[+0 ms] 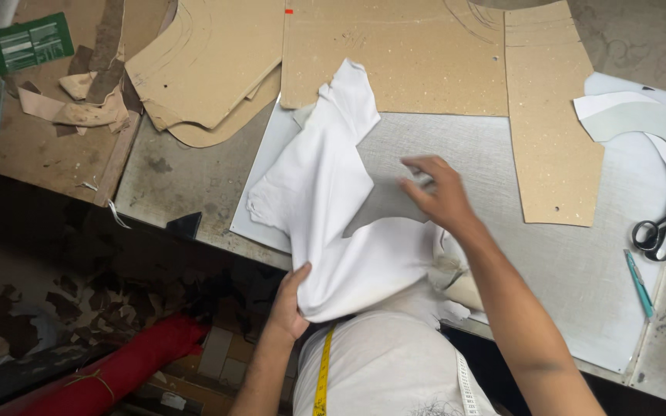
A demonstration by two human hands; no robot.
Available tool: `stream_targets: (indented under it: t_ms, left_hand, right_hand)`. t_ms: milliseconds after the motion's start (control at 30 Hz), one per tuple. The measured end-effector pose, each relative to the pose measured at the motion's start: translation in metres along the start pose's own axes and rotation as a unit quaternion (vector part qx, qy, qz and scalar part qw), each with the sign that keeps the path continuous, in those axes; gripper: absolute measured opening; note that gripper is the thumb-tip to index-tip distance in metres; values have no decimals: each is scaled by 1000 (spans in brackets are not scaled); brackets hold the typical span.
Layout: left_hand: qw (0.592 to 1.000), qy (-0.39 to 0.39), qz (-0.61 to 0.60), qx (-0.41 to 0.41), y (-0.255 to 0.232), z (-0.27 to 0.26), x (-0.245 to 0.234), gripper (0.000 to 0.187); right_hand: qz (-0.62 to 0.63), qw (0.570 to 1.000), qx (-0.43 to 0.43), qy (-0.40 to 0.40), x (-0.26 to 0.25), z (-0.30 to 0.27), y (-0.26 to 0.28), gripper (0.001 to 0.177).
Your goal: The person places paper patterns on a white fabric, traces the outlines with a utility knife, and cuts the fabric to shape. They then remove the cut pieces and reposition the patterns for additional cuts.
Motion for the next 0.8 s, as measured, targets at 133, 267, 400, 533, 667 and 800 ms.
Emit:
stream_targets:
  t_ms: [133, 267, 400, 533, 667, 800]
  left_hand:
    - [894, 47, 440, 67, -26, -28, -23, 49]
    - [740, -148, 655, -42, -82, -73, -115, 35]
    - [629, -328, 703, 52, -177, -142, -161, 28]
    - [559, -336, 702, 286, -259, -186, -119, 31]
    - [569, -232, 679, 401, -322, -192, -49, 34]
    - [580, -25, 666, 469, -343, -130, 37, 36]
  right_hand:
    - [-165, 940, -274, 123, 126, 70, 74, 53]
    - [-262, 926, -206, 179, 214, 77, 72, 79]
    - [-204, 958, -88, 182, 235, 35, 54, 59]
    - [-196, 929, 36, 310, 239, -13, -3, 50]
    - [-70, 944, 75, 314, 154, -65, -17, 49]
    - [190, 949, 205, 144, -10, -109, -32, 50]
Point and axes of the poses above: each hand's wrist, its own z-axis towards the middle knuckle, its own x-axis out of the palm, y = z × x, the point moved 10 cm from there along z, towards the middle knuckle, and after that the axes turned 15 degrees about z, right-handed, at the moved point
